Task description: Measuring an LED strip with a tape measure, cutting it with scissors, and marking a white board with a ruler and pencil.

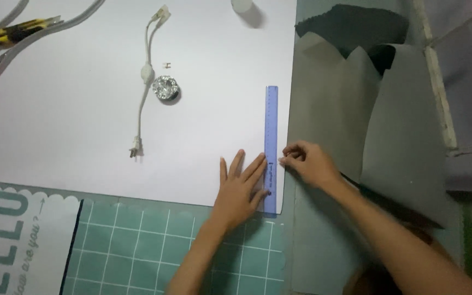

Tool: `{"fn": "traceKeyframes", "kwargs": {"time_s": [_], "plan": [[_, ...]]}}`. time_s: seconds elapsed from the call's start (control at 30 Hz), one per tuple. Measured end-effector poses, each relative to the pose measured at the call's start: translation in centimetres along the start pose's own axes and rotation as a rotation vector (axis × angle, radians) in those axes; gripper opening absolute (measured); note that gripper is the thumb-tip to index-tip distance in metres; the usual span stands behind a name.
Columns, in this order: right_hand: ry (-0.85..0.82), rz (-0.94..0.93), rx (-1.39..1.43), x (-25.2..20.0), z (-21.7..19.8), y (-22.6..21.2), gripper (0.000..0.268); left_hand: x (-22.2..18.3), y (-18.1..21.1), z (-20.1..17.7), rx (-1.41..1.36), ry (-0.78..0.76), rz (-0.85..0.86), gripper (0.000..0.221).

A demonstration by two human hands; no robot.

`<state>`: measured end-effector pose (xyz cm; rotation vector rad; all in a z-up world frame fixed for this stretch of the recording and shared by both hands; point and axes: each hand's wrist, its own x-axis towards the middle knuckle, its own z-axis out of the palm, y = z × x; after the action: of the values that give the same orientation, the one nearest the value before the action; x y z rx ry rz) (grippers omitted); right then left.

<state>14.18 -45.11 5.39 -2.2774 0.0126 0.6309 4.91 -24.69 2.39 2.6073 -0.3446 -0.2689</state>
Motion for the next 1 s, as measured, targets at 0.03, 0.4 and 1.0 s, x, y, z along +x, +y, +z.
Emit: {"fn": "traceKeyframes", "kwargs": {"time_s": [0.03, 0.4, 1.0], "plan": [[-0.006, -0.003, -0.001, 0.1, 0.2, -0.1, 0.027, 0.2, -0.3, 0.3, 0.0, 0.001, -0.007, 0.069], [-0.15, -0.037, -0.152, -1.3, -0.2, -0.1, 0.022, -0.4, -4.6, 1.2, -0.315, 0.59, -0.006, 0.029], [-0.184, 0.084, -0.088, -1.7, -0.8, -0.7, 0.028, -0.3, -2.8, 2.3, -0.118, 0.325, 0.096, 0.043]]}}
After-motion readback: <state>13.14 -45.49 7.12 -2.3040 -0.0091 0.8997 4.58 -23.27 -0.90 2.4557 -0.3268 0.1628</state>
